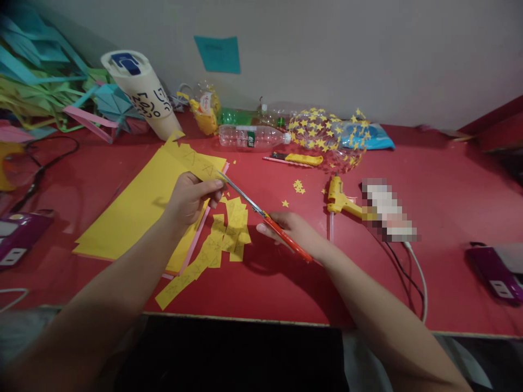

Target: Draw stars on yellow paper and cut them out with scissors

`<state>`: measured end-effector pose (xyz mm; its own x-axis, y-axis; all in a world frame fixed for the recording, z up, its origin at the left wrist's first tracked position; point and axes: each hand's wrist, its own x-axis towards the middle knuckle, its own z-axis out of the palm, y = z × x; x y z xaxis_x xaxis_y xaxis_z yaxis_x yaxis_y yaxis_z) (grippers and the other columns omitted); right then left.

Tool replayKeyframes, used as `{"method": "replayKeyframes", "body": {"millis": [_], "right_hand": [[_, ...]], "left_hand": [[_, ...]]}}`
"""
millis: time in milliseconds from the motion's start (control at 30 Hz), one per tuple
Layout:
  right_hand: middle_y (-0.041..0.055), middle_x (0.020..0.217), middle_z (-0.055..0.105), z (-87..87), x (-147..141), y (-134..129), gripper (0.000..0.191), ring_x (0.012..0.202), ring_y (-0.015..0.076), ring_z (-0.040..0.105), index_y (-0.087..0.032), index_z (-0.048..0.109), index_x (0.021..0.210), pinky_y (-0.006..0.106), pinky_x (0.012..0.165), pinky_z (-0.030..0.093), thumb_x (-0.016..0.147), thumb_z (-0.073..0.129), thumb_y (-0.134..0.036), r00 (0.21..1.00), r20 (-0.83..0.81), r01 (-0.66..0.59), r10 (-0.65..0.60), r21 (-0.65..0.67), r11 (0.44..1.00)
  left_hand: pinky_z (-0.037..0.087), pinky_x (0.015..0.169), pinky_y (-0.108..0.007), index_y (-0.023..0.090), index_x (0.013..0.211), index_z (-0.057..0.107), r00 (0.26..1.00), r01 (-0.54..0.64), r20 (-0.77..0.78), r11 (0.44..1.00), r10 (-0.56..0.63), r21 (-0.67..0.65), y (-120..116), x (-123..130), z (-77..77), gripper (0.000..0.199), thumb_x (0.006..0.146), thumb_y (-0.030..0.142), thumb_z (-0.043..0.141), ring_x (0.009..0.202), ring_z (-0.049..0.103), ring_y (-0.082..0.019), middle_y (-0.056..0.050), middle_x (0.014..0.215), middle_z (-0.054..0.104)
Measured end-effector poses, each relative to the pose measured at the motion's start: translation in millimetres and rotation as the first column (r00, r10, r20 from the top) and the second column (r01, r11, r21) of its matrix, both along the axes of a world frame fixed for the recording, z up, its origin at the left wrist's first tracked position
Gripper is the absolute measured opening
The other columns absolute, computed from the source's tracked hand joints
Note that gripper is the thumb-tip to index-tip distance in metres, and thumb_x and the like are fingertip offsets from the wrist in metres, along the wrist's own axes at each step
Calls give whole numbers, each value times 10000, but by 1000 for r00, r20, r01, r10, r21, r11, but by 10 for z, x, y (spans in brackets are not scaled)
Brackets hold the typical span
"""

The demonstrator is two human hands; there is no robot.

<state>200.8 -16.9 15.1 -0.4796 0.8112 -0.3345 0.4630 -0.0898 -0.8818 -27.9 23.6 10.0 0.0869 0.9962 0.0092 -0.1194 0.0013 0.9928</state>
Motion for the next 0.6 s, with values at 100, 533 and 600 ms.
{"method": "replayKeyframes", "body": {"millis": [100,533,600], "right_hand": [[-20,582,514,14,2,5,586,498,99,477,-211,443,632,227,439,348,709,631,-760,1000,16,-16,16,3,1000],[-19,598,505,-40,23,6,606,497,91,449,-213,431,648,238,457,338,714,601,-791,999,25,-36,35,41,999],[-22,594,504,-44,25,6,604,501,94,460,-213,433,648,235,454,340,716,604,-788,999,19,-36,35,35,999]], "left_hand": [[402,361,-191,153,545,684,999,0,-33,1000,0,-10,10,-16,1,163,623,289,730,363,492,-68,5,456,595],[387,353,-187,155,533,687,1000,-9,-23,999,9,-33,12,-20,1,149,607,278,727,354,488,-66,5,445,595],[389,353,-186,155,531,686,1000,-4,-20,999,4,-40,14,-29,2,155,611,280,732,351,488,-65,6,444,596]]}}
